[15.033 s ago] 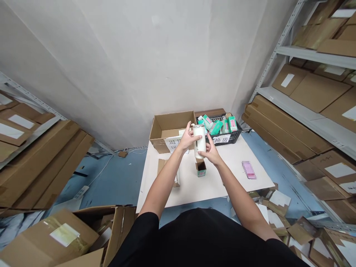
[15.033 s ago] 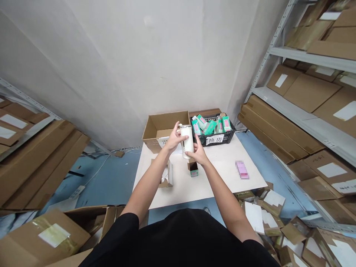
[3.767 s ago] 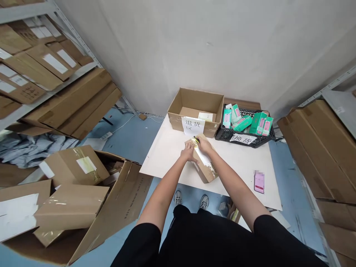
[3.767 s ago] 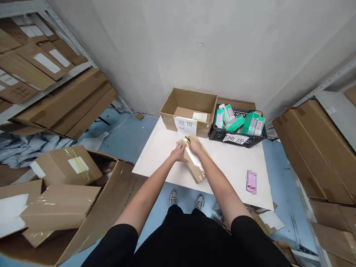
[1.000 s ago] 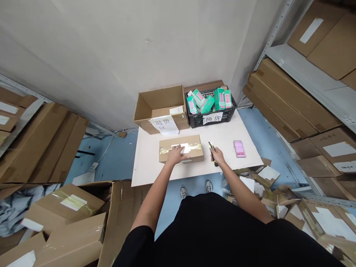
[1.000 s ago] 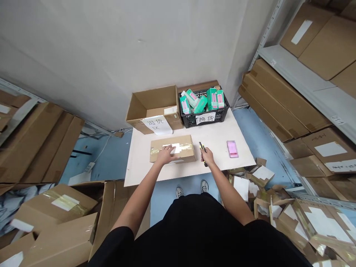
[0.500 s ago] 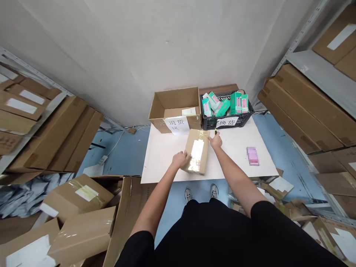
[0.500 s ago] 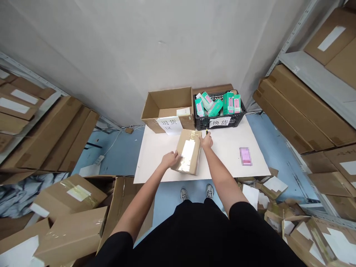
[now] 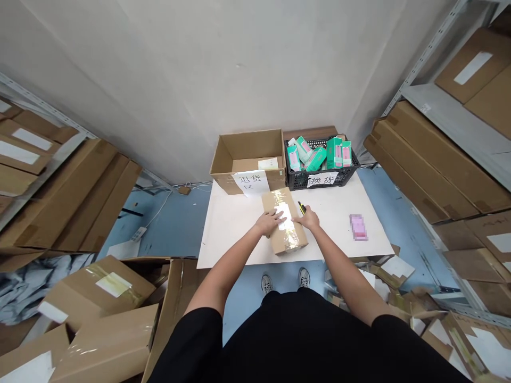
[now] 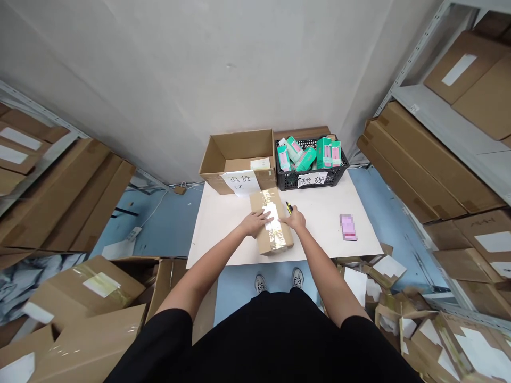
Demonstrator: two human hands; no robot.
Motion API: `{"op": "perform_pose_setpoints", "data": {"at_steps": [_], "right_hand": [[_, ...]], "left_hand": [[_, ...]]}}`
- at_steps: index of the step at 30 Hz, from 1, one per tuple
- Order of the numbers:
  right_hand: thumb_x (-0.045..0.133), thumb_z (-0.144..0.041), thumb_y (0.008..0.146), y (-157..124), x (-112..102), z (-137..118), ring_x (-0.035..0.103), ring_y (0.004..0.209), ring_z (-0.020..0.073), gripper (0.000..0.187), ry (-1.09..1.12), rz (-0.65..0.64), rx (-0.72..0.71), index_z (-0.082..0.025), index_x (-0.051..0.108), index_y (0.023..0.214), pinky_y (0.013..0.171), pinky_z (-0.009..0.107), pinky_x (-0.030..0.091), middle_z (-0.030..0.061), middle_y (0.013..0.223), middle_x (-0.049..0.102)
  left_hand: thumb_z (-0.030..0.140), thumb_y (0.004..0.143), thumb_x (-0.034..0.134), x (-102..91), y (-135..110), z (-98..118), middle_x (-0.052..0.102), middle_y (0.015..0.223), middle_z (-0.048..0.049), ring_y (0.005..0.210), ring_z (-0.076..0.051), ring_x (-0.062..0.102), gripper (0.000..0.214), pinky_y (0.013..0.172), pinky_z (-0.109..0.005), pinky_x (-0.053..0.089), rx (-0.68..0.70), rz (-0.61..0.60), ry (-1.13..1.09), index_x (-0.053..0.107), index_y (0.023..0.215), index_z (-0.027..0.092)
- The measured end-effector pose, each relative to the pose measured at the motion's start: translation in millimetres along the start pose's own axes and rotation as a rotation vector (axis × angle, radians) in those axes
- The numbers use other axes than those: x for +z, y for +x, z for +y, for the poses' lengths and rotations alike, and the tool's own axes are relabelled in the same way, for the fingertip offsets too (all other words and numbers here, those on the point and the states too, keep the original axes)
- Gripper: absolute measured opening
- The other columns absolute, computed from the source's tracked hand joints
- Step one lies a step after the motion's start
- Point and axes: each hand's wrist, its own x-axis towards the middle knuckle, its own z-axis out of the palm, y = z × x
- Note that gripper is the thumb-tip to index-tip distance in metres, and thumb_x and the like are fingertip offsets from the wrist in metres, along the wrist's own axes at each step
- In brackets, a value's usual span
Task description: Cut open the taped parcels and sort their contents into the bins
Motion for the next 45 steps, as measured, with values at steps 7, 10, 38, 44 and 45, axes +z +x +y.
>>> {"op": "perform_pose_setpoints", "data": {"at_steps": [7, 10, 38, 44, 45], "right_hand": [[0.093, -0.054, 0.073, 58, -22, -63, 0.072, 0.112, 0.0341, 0.078, -0.075, 0.024, -0.301, -0.023, 0.056, 0.134, 0.093, 0.037, 0.053, 0.0160, 0.122, 0.076], [0.069, -0.056, 0.095, 60, -32, -55, 0.073, 0.107, 0.0321, 0.047, 0.142, 0.115, -0.319, -0.025, 0.057, 0.128, 0.094, 0.039, 0.053, 0.0125, 0.111, 0.077], [0.062, -0.039, 0.093, -15, -69, 86, 0.059, 0.051, 0.0141, 0.060, 1.083, -0.213, -0.034, -0.026, 0.043, 0.148, 0.053, 0.027, 0.054, -0.0058, 0.076, 0.065], [0.063, -0.040, 0.098, -12, -58, 88, 0.056, 0.043, 0.0125, 0.057, 0.900, -0.279, 0.001, -0.024, 0.047, 0.151, 0.046, 0.022, 0.048, -0.0075, 0.068, 0.062], [0.063, -0.040, 0.099, -12, -57, 89, 0.056, 0.042, 0.0126, 0.057, 0.890, -0.288, 0.000, -0.023, 0.047, 0.150, 0.045, 0.022, 0.048, -0.0074, 0.067, 0.062]], "left_hand": [[0.070, 0.054, 0.096, 8.8, 3, 64, 0.032, 0.172, -0.0232, 0.150, -0.047, 0.036, 0.142, 0.117, -0.055, 0.039, -0.445, 0.117, -0.094, 0.028, 0.171, 0.027], [0.082, 0.056, 0.089, 5.9, 17, 92, 0.042, 0.161, -0.0303, 0.142, -0.049, 0.042, 0.143, 0.117, -0.057, 0.036, -0.547, 0.167, -0.119, 0.032, 0.169, 0.017], [0.088, 0.077, 0.069, -21.8, 40, 90, 0.035, 0.171, -0.0234, 0.158, -0.045, 0.028, 0.120, 0.124, -0.053, 0.033, -0.590, 0.224, -0.150, 0.032, 0.169, 0.021], [0.085, 0.087, 0.062, -8.8, 34, 79, 0.009, 0.183, -0.0104, 0.168, -0.039, 0.006, 0.110, 0.132, -0.052, 0.020, -0.417, 0.155, -0.203, 0.018, 0.174, 0.034], [0.085, 0.087, 0.062, -6.9, 34, 79, 0.008, 0.183, -0.0109, 0.168, -0.039, 0.005, 0.110, 0.132, -0.052, 0.020, -0.417, 0.156, -0.206, 0.018, 0.174, 0.033]]}}
